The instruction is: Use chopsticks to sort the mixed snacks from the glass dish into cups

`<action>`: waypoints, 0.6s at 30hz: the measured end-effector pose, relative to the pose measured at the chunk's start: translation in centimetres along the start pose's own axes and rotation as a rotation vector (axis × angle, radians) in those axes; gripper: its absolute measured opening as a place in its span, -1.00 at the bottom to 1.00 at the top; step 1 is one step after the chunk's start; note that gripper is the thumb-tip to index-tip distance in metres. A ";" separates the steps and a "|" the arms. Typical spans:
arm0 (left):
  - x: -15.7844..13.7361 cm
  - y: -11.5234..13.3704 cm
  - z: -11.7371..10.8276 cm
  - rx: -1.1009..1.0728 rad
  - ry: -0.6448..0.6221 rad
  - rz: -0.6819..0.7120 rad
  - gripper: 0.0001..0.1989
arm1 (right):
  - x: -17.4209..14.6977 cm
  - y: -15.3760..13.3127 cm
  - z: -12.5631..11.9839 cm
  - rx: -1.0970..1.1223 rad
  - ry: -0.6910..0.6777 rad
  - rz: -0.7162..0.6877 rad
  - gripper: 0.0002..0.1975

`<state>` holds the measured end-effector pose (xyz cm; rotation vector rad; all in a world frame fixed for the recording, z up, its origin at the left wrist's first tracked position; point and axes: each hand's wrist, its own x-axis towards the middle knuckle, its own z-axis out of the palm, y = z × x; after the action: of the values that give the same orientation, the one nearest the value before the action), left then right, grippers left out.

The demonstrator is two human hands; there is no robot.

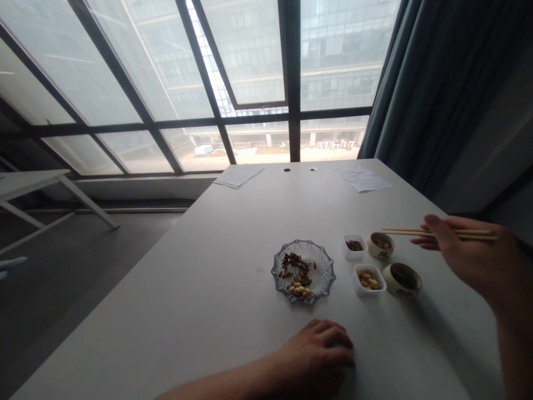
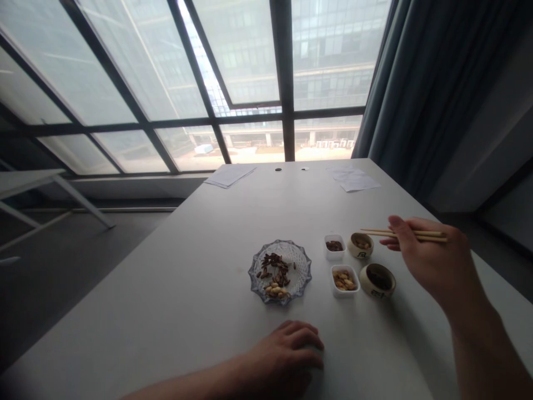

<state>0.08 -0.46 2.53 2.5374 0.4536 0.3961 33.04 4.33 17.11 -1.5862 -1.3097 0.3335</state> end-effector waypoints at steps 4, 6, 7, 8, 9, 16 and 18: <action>0.1 0.1 -0.2 -0.012 -0.015 -0.003 -0.73 | -0.7 -1.5 1.5 -0.001 0.096 0.016 -0.70; 0.1 0.1 -0.2 -0.010 -0.016 -0.002 -0.73 | -1.5 -2.5 2.5 0.103 0.005 0.040 -0.65; 0.1 0.1 -0.1 -0.008 -0.015 -0.003 -0.73 | -1.9 -3.0 3.0 0.151 -0.070 0.058 -0.61; 0.1 0.0 -0.1 -0.006 -0.013 -0.006 -0.74 | -2.4 -3.4 3.6 0.195 -0.162 0.075 -0.58; 0.1 0.0 0.0 -0.002 -0.009 -0.007 -0.74 | -2.8 -3.6 4.2 0.235 -0.261 0.093 -0.56; 0.0 0.0 0.1 0.010 -0.013 -0.006 -0.73 | -5.7 -3.3 9.5 0.325 -0.666 0.068 -0.57; 0.0 0.1 0.0 0.008 -0.015 -0.011 -0.73 | -6.2 -3.1 10.5 0.310 -0.701 0.036 -0.57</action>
<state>0.14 -0.52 2.55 2.5425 0.4641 0.3714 21.31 4.18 12.58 -1.2651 -1.6430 1.1342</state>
